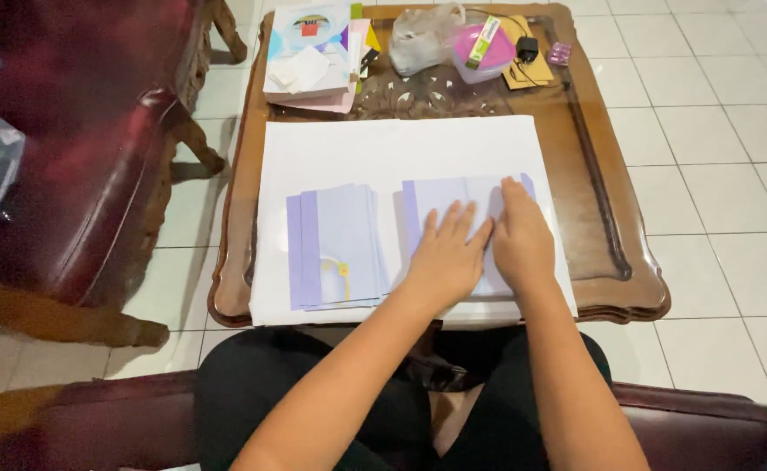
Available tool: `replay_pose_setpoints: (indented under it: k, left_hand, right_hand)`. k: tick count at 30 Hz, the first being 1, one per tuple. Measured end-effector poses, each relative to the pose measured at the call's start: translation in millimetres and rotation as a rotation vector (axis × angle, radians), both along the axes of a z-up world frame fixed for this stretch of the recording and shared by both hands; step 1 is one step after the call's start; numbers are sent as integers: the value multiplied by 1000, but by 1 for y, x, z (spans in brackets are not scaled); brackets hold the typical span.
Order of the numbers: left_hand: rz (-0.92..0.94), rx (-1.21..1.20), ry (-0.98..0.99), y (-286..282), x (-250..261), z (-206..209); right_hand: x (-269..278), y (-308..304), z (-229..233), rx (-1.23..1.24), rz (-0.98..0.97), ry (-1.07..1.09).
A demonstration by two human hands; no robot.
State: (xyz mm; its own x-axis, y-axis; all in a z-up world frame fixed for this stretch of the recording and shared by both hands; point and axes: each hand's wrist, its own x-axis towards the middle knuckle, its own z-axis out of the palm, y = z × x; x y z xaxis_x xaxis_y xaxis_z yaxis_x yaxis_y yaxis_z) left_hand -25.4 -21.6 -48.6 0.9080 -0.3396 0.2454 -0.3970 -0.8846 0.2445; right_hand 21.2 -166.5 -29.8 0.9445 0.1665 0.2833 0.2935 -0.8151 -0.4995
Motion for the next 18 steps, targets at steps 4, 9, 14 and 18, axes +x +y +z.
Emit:
replay_pose_setpoints:
  k: [4,9,14,18]
  left_hand:
    - [-185,-3,-29,11,-15,2]
    - [-300,-10,-34,28,-38,8]
    - [-317,4,17,28,-36,9]
    - [-294,93,61,21,-42,17]
  right_hand:
    - [-4,0,1,99,-60,33]
    - [-1,1,5,113,5,62]
    - [2,1,-2,10,-29,-1]
    - [4,1,-7,-8,-59,-29]
